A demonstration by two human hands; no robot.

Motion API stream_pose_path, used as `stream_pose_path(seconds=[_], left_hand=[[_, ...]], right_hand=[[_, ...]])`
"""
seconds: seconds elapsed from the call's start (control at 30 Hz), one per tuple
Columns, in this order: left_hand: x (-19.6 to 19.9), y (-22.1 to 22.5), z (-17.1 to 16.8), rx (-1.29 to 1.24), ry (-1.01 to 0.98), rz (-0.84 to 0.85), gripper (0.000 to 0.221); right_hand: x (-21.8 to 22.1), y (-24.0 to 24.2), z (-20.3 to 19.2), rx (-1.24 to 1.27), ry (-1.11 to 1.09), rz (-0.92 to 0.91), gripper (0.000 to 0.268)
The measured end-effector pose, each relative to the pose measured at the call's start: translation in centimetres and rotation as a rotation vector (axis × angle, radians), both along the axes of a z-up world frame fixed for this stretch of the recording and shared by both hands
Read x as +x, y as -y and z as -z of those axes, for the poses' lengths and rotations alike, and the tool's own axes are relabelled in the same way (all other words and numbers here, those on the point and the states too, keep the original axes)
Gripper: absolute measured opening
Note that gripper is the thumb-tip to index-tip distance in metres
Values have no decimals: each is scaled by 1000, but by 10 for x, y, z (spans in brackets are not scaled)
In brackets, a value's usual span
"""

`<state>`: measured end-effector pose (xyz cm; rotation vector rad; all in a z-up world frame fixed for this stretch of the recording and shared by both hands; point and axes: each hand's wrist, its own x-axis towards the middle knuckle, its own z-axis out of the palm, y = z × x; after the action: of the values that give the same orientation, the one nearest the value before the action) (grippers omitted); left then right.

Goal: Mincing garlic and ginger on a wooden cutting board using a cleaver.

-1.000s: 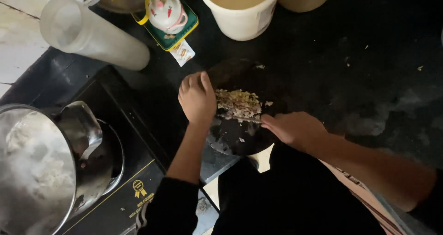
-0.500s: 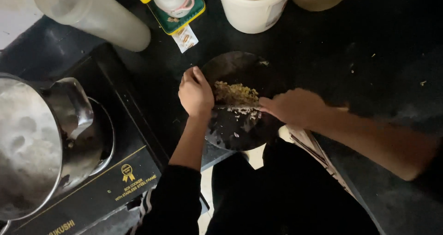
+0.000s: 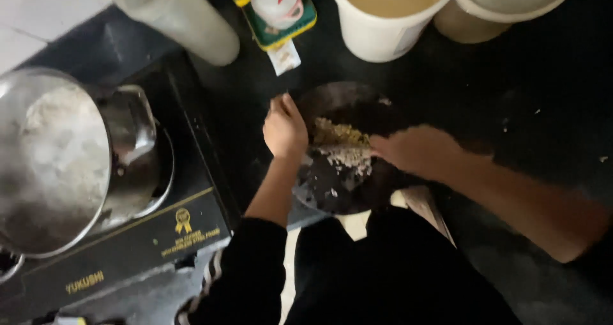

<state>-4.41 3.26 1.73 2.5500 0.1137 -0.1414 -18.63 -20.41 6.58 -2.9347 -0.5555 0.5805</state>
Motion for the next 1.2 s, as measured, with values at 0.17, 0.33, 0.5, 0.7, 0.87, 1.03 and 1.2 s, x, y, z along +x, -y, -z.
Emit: stream_pose_path(seconds=[0.17, 0.33, 0.5, 0.7, 0.87, 1.03, 1.2], left_hand=[[-5, -8, 7, 21, -58, -50, 51], [-10, -2, -11, -10, -48, -37, 53], [2, -2, 4, 4, -44, -64, 52], [7, -3, 19, 19, -104, -63, 57], [17, -6, -29, 19, -176, -65, 65], [52, -3, -15, 15, -55, -9, 66], [26, -4, 10, 113, -53, 52, 60]], right_hand=[[-2, 0, 34, 68, -54, 21, 32], [10, 5, -4, -48, 161, -52, 46], [20, 18, 19, -55, 145, -129, 35], [25, 19, 34, 27, -2, -27, 38], [49, 13, -15, -61, 96, -93, 42], [62, 21, 25, -152, 380, -125, 36], [37, 24, 46, -39, 98, -97, 30]])
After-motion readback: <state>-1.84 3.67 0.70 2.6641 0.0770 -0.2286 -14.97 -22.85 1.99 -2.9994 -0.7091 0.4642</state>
